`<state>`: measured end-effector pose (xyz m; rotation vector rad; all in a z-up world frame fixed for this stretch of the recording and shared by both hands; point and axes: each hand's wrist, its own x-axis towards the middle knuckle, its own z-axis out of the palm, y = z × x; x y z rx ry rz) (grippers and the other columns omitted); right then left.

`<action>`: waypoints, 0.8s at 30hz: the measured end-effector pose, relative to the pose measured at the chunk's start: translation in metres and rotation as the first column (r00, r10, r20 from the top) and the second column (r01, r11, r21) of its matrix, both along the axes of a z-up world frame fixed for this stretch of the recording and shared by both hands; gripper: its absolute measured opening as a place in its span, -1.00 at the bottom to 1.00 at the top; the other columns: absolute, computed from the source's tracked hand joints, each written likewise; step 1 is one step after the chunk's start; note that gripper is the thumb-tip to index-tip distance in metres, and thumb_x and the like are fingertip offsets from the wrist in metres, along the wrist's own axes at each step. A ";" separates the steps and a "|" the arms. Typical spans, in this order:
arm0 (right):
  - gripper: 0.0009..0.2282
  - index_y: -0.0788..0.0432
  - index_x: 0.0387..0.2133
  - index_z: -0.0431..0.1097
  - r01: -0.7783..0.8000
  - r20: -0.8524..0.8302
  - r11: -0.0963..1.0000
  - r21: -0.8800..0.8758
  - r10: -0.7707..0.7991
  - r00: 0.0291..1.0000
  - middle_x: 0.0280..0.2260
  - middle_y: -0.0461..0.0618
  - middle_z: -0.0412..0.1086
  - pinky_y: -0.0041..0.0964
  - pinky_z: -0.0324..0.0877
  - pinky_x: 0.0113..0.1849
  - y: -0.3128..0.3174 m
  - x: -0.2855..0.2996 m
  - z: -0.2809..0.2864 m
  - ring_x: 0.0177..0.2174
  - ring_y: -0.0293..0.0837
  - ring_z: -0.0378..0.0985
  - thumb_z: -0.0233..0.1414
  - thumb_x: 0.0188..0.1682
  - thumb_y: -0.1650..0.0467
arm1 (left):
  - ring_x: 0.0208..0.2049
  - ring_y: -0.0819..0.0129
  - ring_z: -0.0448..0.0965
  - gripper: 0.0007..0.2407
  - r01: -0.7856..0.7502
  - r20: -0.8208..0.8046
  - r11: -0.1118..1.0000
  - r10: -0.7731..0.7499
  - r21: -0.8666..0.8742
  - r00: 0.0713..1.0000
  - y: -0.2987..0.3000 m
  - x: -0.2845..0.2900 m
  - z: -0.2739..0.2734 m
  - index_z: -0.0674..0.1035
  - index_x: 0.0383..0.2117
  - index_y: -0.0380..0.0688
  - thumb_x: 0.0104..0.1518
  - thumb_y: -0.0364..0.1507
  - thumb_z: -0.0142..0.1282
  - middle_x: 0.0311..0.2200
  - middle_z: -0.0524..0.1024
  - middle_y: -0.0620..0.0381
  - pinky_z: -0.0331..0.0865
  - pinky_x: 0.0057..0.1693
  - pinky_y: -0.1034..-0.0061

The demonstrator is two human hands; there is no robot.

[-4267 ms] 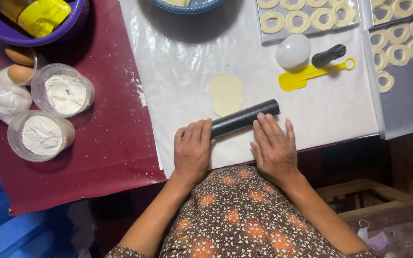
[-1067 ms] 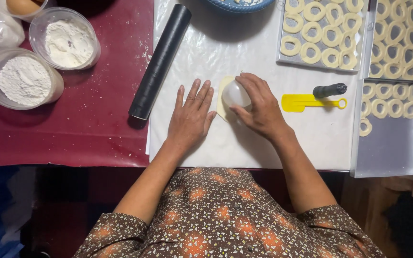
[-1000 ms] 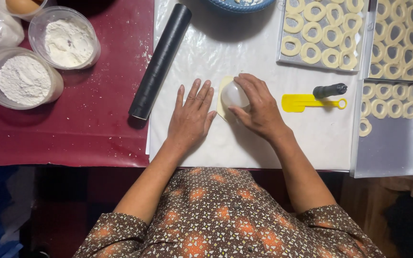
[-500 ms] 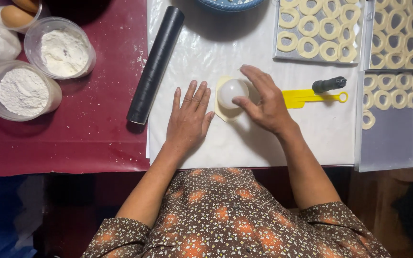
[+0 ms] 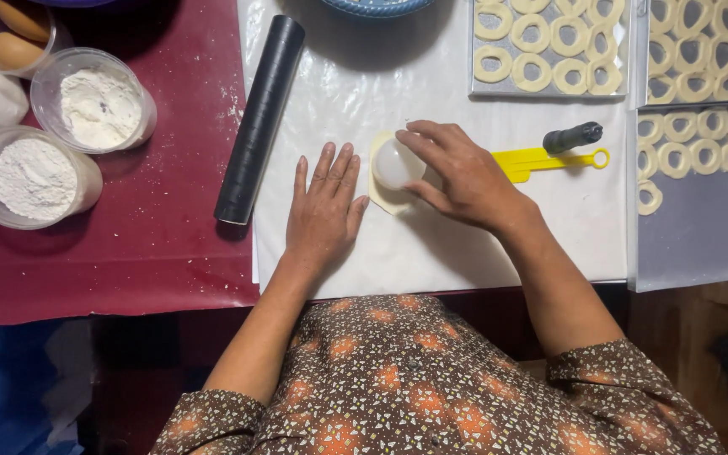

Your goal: The recorder prepares cookie dough, rolls it out with a rolling pin, and uses a round cutter and a smaller tool to shape ring-shaped cookies before placing them on a tray.

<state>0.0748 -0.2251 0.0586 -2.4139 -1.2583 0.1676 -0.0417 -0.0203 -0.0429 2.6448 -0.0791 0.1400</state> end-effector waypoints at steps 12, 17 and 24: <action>-0.35 0.07 0.22 0.26 -0.066 0.014 0.947 -0.315 0.075 0.997 0.18 0.10 0.28 -0.04 0.45 -0.02 0.026 0.002 0.001 0.07 0.13 0.40 0.27 -0.22 0.39 | 0.46 0.25 -0.05 -0.50 -0.006 0.020 0.999 0.007 -0.052 1.000 0.002 -0.002 0.002 0.31 0.34 -0.15 0.30 -0.21 -0.05 0.41 0.15 0.11 -0.24 0.49 0.05; -0.37 0.14 0.22 0.25 -0.082 0.047 0.932 -0.353 0.105 0.993 0.17 0.19 0.27 -0.01 0.45 -0.05 0.031 -0.001 0.008 0.04 0.18 0.42 0.26 -0.20 0.38 | 0.46 0.25 -0.04 -0.51 -0.007 0.033 0.998 0.009 -0.066 0.999 0.003 -0.003 0.003 0.31 0.34 -0.16 0.31 -0.22 -0.03 0.41 0.16 0.11 -0.24 0.49 0.04; -0.33 0.20 0.23 0.16 -0.190 0.031 0.865 -0.465 0.231 0.973 0.08 0.30 0.30 0.03 0.49 -0.12 0.036 0.012 0.009 -0.06 0.24 0.47 0.25 -0.21 0.39 | 0.46 0.20 -0.20 -0.17 0.016 -0.061 0.996 -0.021 -0.087 0.998 0.004 0.002 0.010 0.10 0.38 -0.34 0.11 0.06 0.02 0.44 -0.05 -0.09 -0.35 0.47 0.05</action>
